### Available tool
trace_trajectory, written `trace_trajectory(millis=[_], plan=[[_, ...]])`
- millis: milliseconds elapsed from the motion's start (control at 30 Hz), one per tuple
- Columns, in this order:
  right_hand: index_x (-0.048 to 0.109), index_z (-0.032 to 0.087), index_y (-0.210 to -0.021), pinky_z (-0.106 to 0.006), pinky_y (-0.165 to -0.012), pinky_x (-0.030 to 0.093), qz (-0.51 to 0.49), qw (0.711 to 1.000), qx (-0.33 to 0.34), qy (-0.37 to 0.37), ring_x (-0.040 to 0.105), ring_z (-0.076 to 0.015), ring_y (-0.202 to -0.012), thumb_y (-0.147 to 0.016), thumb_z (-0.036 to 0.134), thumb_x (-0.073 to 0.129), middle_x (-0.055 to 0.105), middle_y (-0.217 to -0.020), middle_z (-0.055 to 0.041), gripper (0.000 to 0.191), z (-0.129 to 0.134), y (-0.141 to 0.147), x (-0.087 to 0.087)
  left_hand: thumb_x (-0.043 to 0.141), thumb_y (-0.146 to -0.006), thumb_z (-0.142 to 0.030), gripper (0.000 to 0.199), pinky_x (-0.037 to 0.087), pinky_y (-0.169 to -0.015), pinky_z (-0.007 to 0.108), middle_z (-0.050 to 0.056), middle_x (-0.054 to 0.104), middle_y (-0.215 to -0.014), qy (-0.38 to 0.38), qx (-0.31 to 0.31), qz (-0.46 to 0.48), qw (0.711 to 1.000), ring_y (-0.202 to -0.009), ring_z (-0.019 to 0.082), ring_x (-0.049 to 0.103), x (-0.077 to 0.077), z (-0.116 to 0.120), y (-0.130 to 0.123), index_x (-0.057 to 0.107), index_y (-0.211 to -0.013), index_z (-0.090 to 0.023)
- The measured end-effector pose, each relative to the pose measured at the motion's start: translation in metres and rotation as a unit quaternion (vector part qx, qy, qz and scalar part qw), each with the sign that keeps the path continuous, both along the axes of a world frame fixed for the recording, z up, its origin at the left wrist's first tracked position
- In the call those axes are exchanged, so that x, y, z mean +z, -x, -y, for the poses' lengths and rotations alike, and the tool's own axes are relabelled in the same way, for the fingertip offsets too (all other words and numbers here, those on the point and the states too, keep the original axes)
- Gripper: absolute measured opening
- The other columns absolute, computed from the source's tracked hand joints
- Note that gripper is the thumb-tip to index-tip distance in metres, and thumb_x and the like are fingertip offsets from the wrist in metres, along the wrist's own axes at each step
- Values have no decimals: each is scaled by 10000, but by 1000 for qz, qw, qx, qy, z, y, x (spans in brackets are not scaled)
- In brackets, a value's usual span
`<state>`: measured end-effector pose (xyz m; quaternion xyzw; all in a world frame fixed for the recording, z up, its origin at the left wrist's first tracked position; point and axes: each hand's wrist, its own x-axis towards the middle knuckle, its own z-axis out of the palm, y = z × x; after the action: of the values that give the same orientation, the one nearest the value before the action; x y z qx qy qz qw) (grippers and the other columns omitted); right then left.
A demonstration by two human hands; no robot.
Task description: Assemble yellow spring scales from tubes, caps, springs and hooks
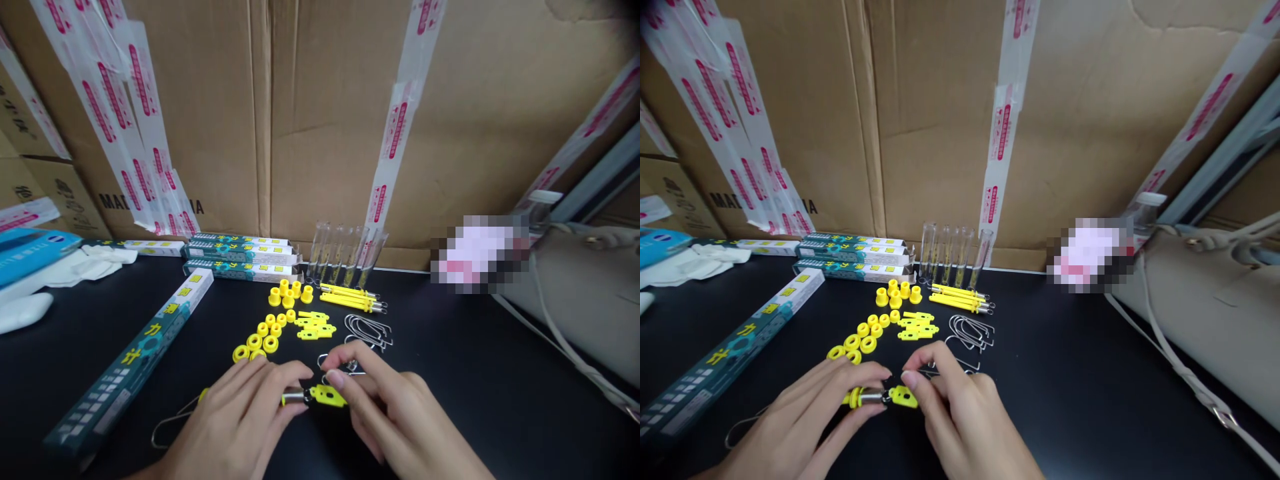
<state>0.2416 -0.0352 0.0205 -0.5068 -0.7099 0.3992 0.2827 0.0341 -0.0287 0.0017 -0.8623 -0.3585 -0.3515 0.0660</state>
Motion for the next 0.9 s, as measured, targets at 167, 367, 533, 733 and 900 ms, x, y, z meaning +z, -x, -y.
trace_trajectory(millis=[167, 367, 533, 733, 900], plan=[[559, 212, -984, -208, -486, 326, -24, 998, 12, 52, 406, -106, -436, -1041, 489, 364, 444, -472, 104, 343, -5, 0, 0, 225, -1097, -219, 366, 564, -683, 277, -37, 778, -915, -19, -1, -17, 1000, -774, 171, 744, 6, -1, -2, 589, -1076, -248], [633, 223, -968, -206, -537, 390, 2, 1000, 20, 10, 539, -125, -589, -1005, 403, 501, 596, -682, 41, 227, -3, 0, 4, 266, -1031, -128, 355, 577, -709, 276, -15, 766, -907, -16, -15, -36, 999, -747, 175, 734, 5, -1, -1, 607, -1035, -228], [630, 236, -987, -214, -650, 477, 11, 997, 37, -70, 645, -139, -705, -1019, 288, 496, 698, -856, 14, 147, 1, 1, 1, 397, -1045, -301, 199, 589, -583, 273, -18, 710, -829, 44, -5, -5, 999, -670, 176, 727, -5, -2, 1, 590, -1046, -255], [655, 237, -987, -243, -746, 511, 25, 989, 16, -142, 686, -159, -816, -1008, 241, 559, 716, -929, 0, 99, -1, -3, -7, 312, -1089, -379, 323, 613, -606, 266, -23, 737, -858, 73, 3, -22, 997, -703, 170, 747, -7, -1, 3, 610, -1055, -262], [677, 220, -938, -246, -747, 519, 11, 979, 12, -204, 673, -164, -838, -980, 185, 606, 701, -923, -13, 90, -4, -5, -10, 318, -1090, -333, 354, 602, -642, 202, -28, 724, -803, 79, 5, -30, 996, -681, 141, 734, -7, -1, 3, 646, -985, -252]])
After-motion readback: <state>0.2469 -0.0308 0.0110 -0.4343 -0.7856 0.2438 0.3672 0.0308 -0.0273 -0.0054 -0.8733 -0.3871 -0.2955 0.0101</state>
